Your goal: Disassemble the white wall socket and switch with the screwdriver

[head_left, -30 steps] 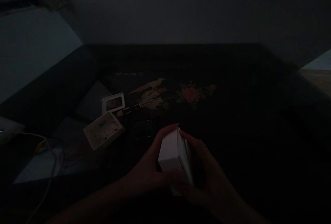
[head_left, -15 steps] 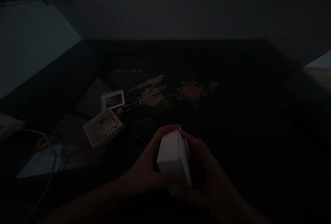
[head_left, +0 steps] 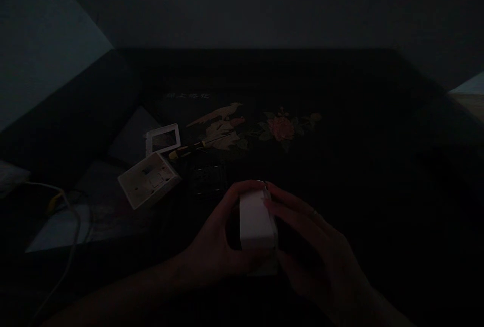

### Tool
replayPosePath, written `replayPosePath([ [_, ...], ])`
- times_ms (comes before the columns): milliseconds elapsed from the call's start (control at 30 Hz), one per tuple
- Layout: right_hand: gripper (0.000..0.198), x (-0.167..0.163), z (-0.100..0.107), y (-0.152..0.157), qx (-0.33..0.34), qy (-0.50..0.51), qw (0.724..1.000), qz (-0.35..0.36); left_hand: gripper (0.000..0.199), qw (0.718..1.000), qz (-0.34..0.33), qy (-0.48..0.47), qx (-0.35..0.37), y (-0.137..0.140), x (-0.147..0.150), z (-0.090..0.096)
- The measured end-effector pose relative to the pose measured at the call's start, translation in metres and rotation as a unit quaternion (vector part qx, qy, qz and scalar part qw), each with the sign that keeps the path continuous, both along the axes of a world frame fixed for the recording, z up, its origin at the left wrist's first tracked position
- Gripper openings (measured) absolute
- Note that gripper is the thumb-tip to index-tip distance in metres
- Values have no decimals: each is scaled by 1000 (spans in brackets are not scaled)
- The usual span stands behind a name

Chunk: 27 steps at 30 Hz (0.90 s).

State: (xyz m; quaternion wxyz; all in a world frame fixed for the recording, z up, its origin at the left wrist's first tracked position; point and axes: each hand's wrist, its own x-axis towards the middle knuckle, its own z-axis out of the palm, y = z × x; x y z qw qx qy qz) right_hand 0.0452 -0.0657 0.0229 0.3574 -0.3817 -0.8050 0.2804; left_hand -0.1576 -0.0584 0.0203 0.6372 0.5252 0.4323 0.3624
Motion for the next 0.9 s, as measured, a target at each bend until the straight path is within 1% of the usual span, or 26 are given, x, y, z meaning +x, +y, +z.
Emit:
replayPosePath([
  [67,51,-3,1,-1,20,-8,1000,-11,72,1000,-1,-2,-2,-2,1,-2],
  [200,46,-7,4,-1,52,-22,998,-33,77,999,4,15,27,-5,2,-4],
  [333,48,-8,5,-2,78,-44,995,-36,72,999,7,29,42,-6,5,-2],
  [433,53,-8,6,-4,92,-53,994,-34,72,996,14,46,71,-6,6,-3],
  [500,58,-9,8,-6,80,-56,995,-34,74,994,12,60,96,-6,6,-4],
  [600,63,-13,12,-8,39,-44,997,-55,75,988,8,89,127,-3,6,-5],
  [667,60,-16,12,-9,25,-27,996,-83,76,984,11,111,137,-2,7,-4],
  [733,56,-18,11,-10,25,-10,995,-101,75,982,16,124,142,-1,7,-3],
  [900,45,-23,10,-13,35,-14,993,-116,71,976,18,142,167,0,7,-5],
])
